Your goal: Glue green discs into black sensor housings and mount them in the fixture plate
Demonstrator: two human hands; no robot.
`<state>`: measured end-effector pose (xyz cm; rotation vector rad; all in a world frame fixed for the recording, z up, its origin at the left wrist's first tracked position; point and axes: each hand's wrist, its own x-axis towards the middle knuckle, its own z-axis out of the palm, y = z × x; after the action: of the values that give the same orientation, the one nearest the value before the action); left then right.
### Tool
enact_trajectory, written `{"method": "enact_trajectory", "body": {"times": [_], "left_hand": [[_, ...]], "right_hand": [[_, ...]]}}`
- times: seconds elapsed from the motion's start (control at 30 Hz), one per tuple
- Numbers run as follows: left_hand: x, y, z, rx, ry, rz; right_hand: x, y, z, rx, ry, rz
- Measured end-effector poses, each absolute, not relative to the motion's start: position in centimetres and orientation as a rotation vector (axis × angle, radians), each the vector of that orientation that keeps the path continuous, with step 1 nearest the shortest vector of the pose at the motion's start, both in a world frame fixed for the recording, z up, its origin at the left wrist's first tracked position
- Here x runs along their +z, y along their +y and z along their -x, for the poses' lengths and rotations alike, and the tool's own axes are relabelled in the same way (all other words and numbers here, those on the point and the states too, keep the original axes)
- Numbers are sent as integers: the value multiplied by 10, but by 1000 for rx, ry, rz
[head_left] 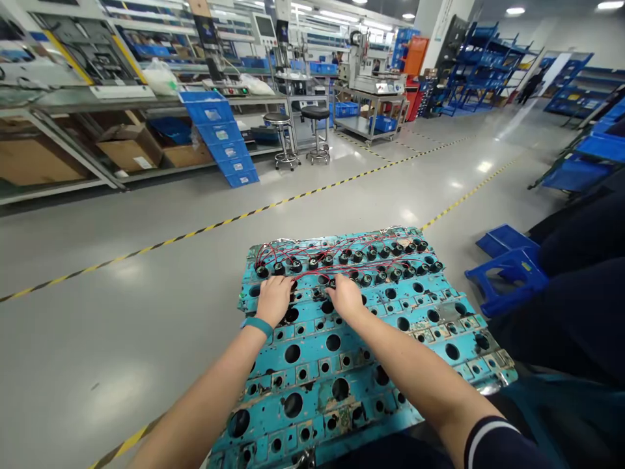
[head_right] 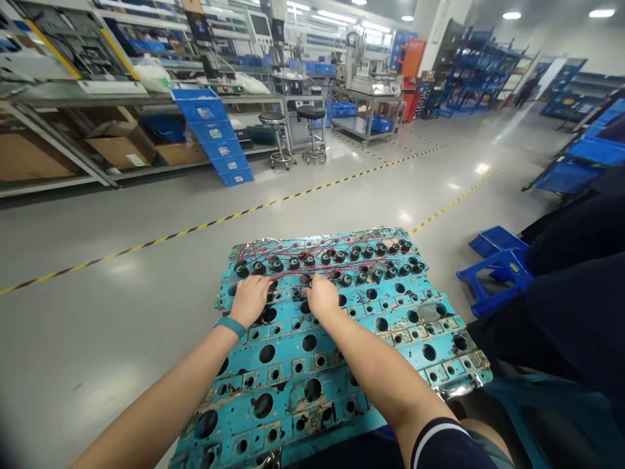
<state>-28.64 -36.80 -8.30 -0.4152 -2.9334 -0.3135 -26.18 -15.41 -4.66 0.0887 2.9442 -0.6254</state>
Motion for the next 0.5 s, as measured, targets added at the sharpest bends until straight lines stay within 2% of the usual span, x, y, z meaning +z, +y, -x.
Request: {"method": "enact_trajectory", "body": {"times": [0.23,0.5], "left_hand": [[-88,-357,294,-161,-3005,324],[-81,-382,298,-188,-2963,238]], "right_hand": [[-43,-159,263,-451,2949,-151],[-51,-159,264,-453,2954,-145]]}}
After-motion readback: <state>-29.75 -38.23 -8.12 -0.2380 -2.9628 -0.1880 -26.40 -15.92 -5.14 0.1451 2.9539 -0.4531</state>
